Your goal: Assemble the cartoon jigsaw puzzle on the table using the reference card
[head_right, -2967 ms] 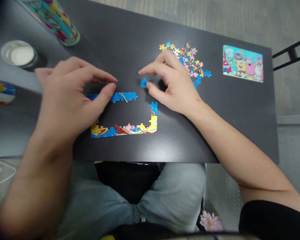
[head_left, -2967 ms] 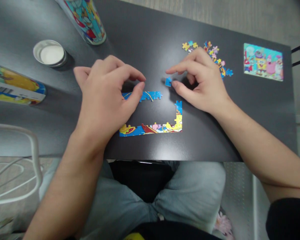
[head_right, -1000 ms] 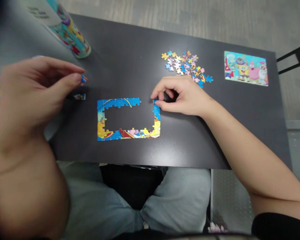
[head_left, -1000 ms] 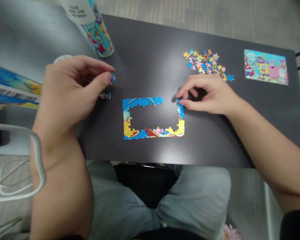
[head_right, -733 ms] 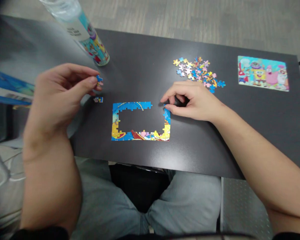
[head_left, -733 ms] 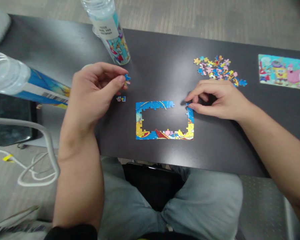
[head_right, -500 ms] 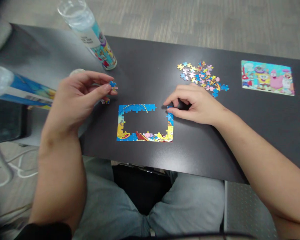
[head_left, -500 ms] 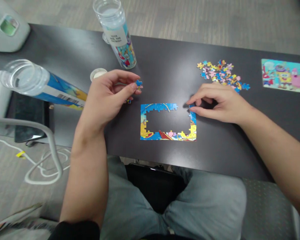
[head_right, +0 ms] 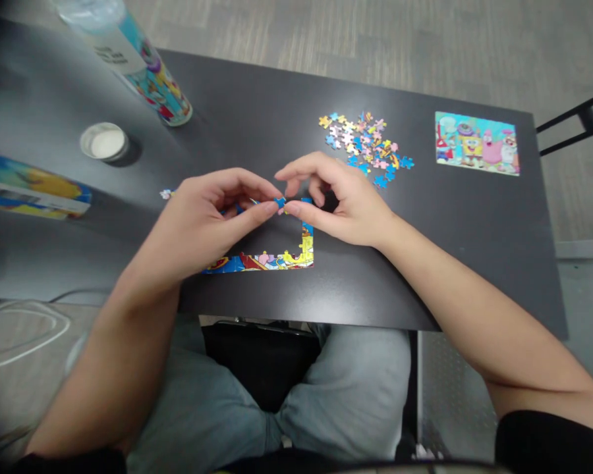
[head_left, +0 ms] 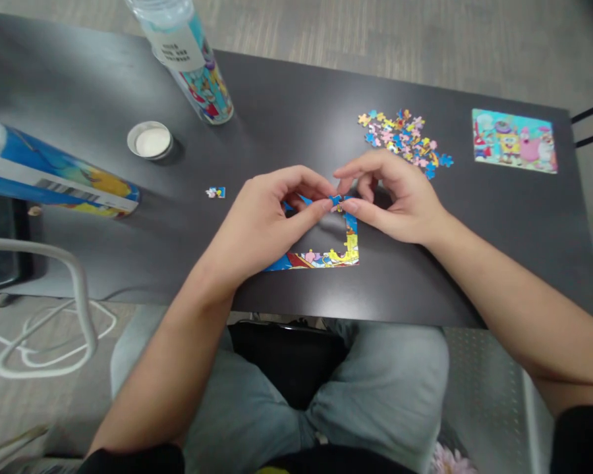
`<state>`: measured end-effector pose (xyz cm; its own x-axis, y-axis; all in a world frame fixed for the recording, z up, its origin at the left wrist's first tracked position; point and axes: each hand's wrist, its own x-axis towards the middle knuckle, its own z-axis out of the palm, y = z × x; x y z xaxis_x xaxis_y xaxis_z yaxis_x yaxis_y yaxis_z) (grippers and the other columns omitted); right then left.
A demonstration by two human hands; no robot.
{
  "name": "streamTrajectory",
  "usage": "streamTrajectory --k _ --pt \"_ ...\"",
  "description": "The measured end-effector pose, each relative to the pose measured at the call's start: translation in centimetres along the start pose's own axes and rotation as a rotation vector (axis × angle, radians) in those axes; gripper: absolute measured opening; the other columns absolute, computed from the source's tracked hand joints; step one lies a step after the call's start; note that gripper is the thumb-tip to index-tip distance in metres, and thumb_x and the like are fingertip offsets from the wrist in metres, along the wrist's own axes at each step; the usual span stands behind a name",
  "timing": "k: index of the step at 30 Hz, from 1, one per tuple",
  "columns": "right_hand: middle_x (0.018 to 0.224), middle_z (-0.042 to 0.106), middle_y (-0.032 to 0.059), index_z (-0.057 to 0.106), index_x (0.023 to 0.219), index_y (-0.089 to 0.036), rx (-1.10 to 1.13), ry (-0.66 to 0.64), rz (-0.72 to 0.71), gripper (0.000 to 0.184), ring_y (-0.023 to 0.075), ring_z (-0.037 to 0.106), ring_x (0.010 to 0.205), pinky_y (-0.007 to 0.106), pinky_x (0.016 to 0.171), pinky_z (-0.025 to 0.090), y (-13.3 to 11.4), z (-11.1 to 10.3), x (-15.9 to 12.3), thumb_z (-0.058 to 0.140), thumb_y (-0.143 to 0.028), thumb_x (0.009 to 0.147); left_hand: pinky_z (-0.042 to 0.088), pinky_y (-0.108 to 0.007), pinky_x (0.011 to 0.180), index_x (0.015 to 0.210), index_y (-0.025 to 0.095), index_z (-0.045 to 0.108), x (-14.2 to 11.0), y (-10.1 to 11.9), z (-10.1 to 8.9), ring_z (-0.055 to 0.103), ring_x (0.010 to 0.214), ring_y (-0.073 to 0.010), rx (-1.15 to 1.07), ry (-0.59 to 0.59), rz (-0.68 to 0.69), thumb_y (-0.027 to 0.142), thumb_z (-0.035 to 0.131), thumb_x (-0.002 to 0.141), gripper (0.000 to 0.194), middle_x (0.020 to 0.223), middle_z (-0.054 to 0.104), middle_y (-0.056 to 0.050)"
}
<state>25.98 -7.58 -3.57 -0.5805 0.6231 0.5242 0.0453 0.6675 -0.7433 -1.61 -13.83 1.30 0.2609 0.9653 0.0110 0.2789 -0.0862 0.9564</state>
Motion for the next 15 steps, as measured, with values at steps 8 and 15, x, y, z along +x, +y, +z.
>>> streamTrajectory --k 8,15 --pt "0.109 0.088 0.0033 0.092 0.143 -0.034 -0.033 -0.072 0.144 0.031 0.0207 0.059 0.071 0.042 0.073 0.062 -0.3 -0.1 -0.6 0.090 -0.052 0.118 0.069 -0.041 0.094 0.125 0.032 0.087 0.1 -0.3 0.1 0.087 0.104 -0.0269 0.083 0.039 -0.006 0.069 0.098 0.103 0.045 0.108 0.093 -0.002" --pt "0.097 0.080 -0.0010 0.097 0.136 -0.031 -0.044 -0.010 -0.030 0.021 0.0158 0.056 0.069 0.037 0.072 0.052 0.5 -0.3 0.0 0.086 -0.039 0.119 0.068 -0.049 0.111 0.125 0.033 0.089 -0.1 0.4 -1.8 0.080 0.118 -0.0295 0.426 0.063 0.071 0.052 0.083 0.110 0.026 0.127 0.089 -0.005"
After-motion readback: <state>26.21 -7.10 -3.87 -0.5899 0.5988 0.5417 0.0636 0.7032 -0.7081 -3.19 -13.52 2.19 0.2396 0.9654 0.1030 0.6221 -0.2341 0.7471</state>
